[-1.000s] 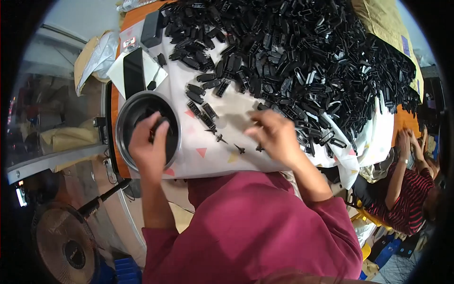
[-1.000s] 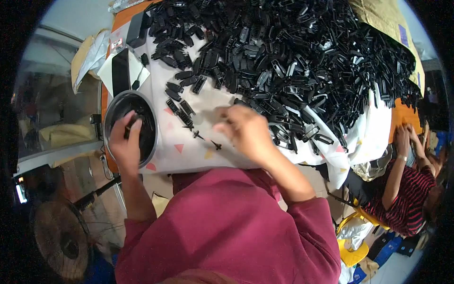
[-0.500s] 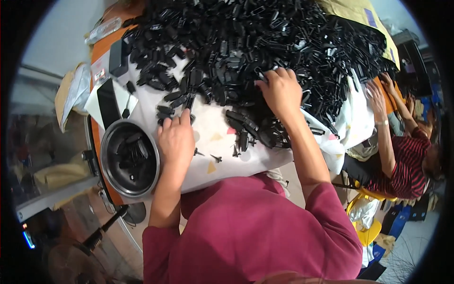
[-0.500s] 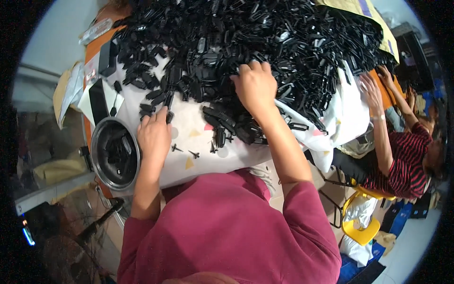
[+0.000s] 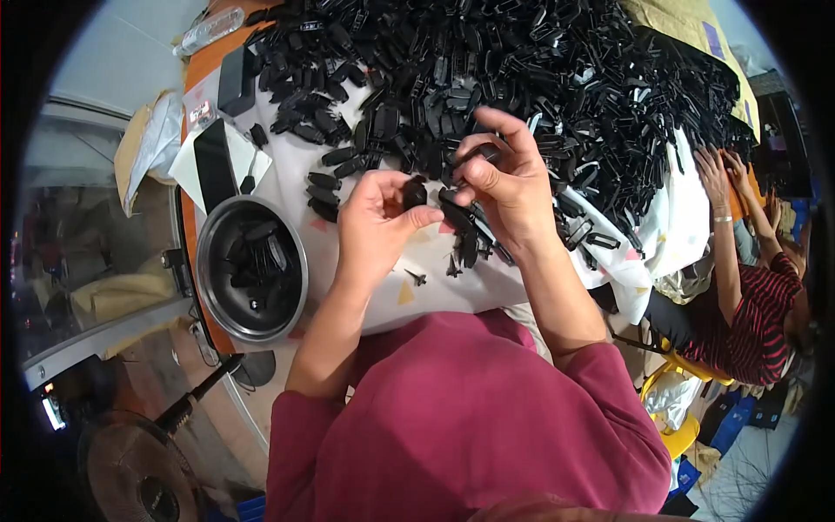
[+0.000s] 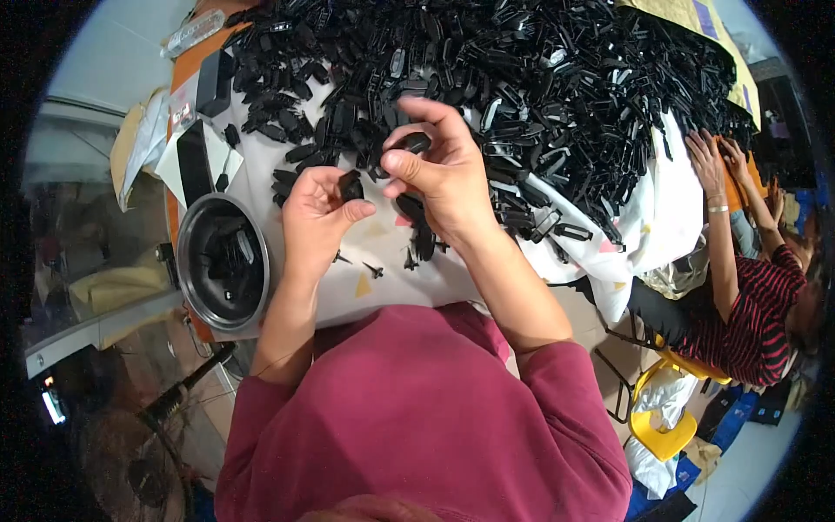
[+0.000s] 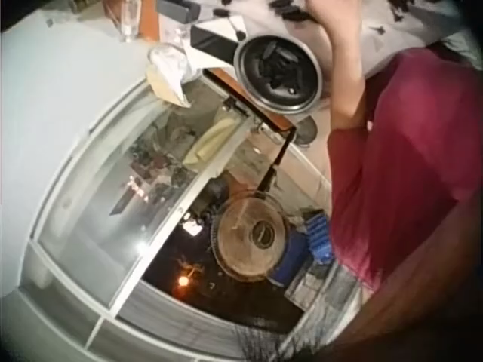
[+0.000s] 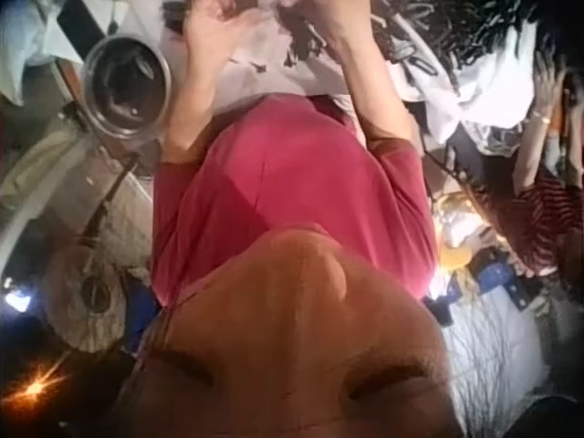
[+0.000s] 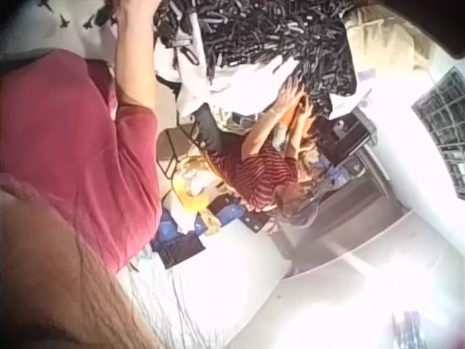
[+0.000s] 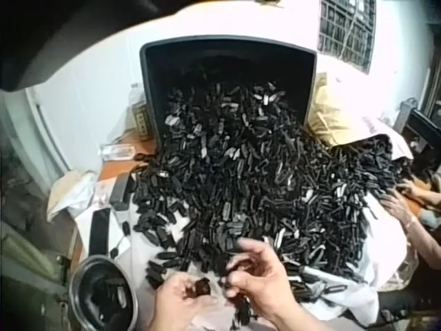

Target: Assembling small black plastic components by hand at a workbench.

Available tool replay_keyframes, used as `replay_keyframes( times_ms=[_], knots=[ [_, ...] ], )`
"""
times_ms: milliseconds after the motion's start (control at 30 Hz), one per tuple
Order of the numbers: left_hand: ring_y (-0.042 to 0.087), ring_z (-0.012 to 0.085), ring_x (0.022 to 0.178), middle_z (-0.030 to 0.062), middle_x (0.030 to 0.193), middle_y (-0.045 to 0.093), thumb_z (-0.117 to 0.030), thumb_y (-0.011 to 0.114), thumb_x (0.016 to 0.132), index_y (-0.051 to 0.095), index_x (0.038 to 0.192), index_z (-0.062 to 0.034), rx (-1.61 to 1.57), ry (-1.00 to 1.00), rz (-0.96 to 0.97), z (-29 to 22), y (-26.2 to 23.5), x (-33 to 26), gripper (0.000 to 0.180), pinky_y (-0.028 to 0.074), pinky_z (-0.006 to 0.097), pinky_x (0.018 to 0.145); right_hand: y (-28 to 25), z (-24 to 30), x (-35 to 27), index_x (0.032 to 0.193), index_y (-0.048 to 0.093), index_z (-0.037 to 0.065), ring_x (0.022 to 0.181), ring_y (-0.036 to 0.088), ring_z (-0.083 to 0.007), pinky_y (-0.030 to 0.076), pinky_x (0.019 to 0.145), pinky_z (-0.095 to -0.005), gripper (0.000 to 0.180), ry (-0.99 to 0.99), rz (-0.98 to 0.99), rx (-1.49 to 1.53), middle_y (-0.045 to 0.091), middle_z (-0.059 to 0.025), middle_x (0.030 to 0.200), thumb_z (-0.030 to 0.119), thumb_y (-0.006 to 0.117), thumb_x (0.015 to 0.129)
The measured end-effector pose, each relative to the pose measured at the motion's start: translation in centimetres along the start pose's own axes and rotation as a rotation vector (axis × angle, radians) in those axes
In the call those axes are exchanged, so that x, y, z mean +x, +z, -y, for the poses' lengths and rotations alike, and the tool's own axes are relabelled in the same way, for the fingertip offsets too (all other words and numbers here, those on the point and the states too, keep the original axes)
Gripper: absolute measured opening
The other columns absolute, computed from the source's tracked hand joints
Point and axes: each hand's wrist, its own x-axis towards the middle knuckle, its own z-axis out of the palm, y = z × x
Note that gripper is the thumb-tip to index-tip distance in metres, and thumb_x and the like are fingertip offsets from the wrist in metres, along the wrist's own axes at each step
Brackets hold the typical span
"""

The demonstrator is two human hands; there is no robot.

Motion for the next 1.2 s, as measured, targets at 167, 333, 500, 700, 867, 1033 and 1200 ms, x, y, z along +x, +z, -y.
replay_keyframes(
  times_ms=[167,333,500,700,867,1033,1200],
  knots=[
    [0.057,0.0107,0.073,0.007,0.084,0.059,0.006,0.064,0.073,0.052,0.09,0.0008,-0.141,0.093,0.024,-0.2,0.2,-0.6,0.021,0.048,0.022,0.068,1.3,-0.6,-2.0,0.101,0.057,-0.003,0.081,0.061,-0.0185,0.054,0.066,-0.027,0.021,0.109,-0.048,-0.191,0.059,-0.0121,0.096,0.003,0.058,0.081],
    [0.058,0.0108,0.078,0.0081,0.088,0.06,0.004,0.063,0.076,0.053,0.091,0.002,-0.206,0.107,0.019,0.3,0.2,-1.0,0.018,0.049,0.023,0.07,-0.1,-1.0,-3.2,0.099,0.059,-0.006,0.082,0.059,-0.016,0.053,0.068,-0.0251,0.022,-0.268,0.14,-0.754,0.053,-0.0125,0.105,-0.003,0.06,0.078],
    [0.058,0.0132,0.079,0.0105,0.093,0.06,0.004,0.063,0.075,0.052,0.092,0.0023,-0.208,0.17,0.038,-0.6,0.3,-1.3,0.021,0.049,0.024,0.07,0.1,-0.4,-4.0,0.1,0.062,0.0,0.08,0.06,-0.0165,0.048,0.069,-0.0255,0.027,-0.36,0.129,-0.982,0.061,-0.0105,0.094,0.004,0.067,0.074],
    [0.06,0.0156,0.078,0.012,0.091,0.06,0.004,0.064,0.074,0.05,0.107,0.005,-0.161,0.152,0.049,-1.1,0.7,-1.5,0.036,0.051,0.025,0.069,0.1,0.0,-4.2,0.108,0.058,0.002,0.055,0.053,-0.0067,0.043,0.046,-0.0189,0.025,-0.292,0.133,-0.929,0.057,-0.0059,0.08,0.008,0.056,0.084],
    [0.061,0.0162,0.073,0.0119,0.09,0.061,0.002,0.066,0.074,0.053,0.102,0.0058,-0.217,0.145,0.081,-1.4,0.5,-1.7,0.031,0.051,0.025,0.067,-0.1,0.9,-3.9,0.102,0.061,0.003,0.059,0.054,-0.0156,0.045,0.05,-0.0255,0.025,-0.454,0.2,-1.113,0.057,-0.0082,0.079,0.004,0.061,0.078],
    [0.059,0.013,0.075,0.0092,0.091,0.062,0.004,0.066,0.072,0.055,0.1,0.0046,0.535,0.4,0.144,-2.8,-0.4,-1.5,0.03,0.049,0.023,0.069,-1.3,1.1,-3.8,0.103,0.059,0.001,0.066,0.058,-0.022,0.048,0.055,-0.0278,0.03,-0.47,0.381,-1.272,0.058,-0.0119,0.083,-0.001,0.063,0.074],
    [0.058,0.0118,0.079,0.0078,0.094,0.062,0.005,0.064,0.075,0.055,0.104,0.0055,-0.368,0.007,-0.014,0.2,1.4,-2.1,0.03,0.048,0.022,0.074,-0.8,-1.0,-4.6,0.102,0.059,0.001,0.062,0.057,-0.021,0.046,0.051,-0.027,0.032,-0.603,0.21,-1.261,0.058,-0.0133,0.082,-0.001,0.065,0.07]
  ],
)
